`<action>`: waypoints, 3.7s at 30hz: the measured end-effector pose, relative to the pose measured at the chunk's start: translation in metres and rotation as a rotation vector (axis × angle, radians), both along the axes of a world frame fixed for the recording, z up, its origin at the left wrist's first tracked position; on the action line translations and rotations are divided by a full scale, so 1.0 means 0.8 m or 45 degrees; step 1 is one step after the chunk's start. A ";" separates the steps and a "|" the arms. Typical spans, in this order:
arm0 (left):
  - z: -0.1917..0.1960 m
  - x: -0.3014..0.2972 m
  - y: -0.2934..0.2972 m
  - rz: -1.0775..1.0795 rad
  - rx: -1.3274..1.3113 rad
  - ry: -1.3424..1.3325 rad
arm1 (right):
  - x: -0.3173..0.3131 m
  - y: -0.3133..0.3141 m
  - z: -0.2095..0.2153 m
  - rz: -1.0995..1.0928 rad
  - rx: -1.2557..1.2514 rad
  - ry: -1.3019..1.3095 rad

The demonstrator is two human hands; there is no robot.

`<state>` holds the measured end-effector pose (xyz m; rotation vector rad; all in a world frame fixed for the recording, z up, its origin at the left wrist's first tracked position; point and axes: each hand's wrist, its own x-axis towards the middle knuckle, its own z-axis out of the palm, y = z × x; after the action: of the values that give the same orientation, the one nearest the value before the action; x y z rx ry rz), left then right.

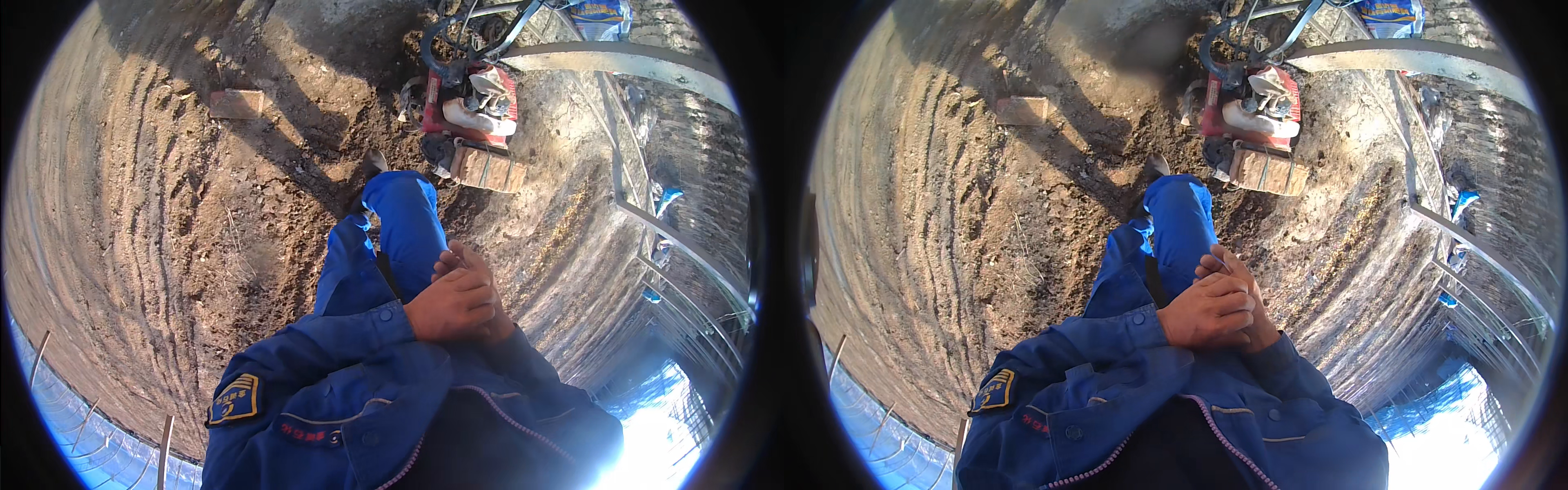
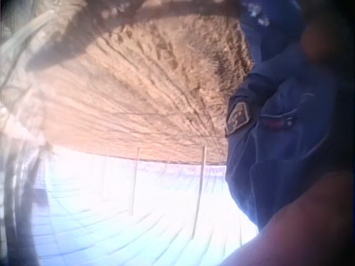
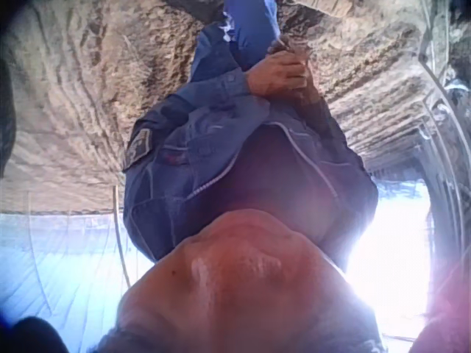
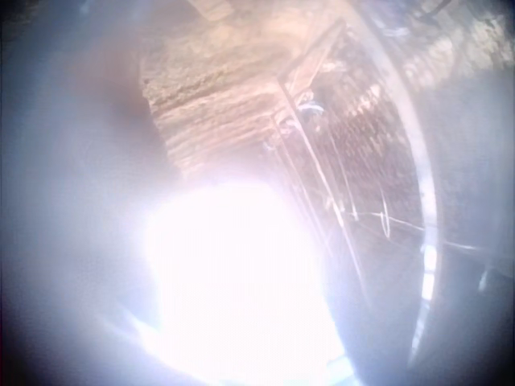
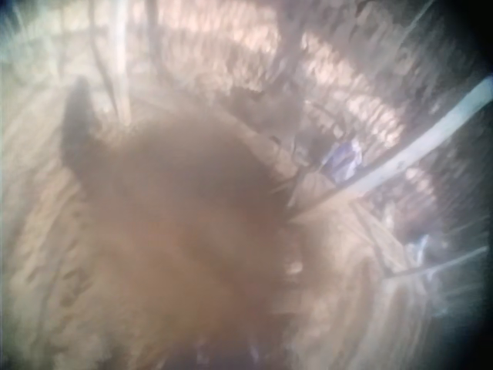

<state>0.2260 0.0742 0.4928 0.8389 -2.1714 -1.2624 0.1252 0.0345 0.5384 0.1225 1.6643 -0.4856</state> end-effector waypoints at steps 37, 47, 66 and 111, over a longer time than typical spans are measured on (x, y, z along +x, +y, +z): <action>0.178 0.419 -0.764 -0.210 0.080 0.143 | 0.273 -0.630 0.156 -0.666 -0.980 -0.276; 0.242 0.433 -1.054 -0.012 -0.682 0.018 | 0.064 -0.741 0.247 -0.498 -1.555 0.554; 0.842 0.729 -1.275 0.983 -1.724 1.050 | -0.002 -0.755 0.343 -0.523 -1.756 0.892; 1.035 0.655 -1.410 1.434 -2.544 -0.051 | 0.065 -0.852 0.266 -0.690 -1.550 1.019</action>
<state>0.7503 -1.0535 1.3208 0.7032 -1.3334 1.3209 0.1771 -0.6472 0.7513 -0.6084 1.7697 -2.0732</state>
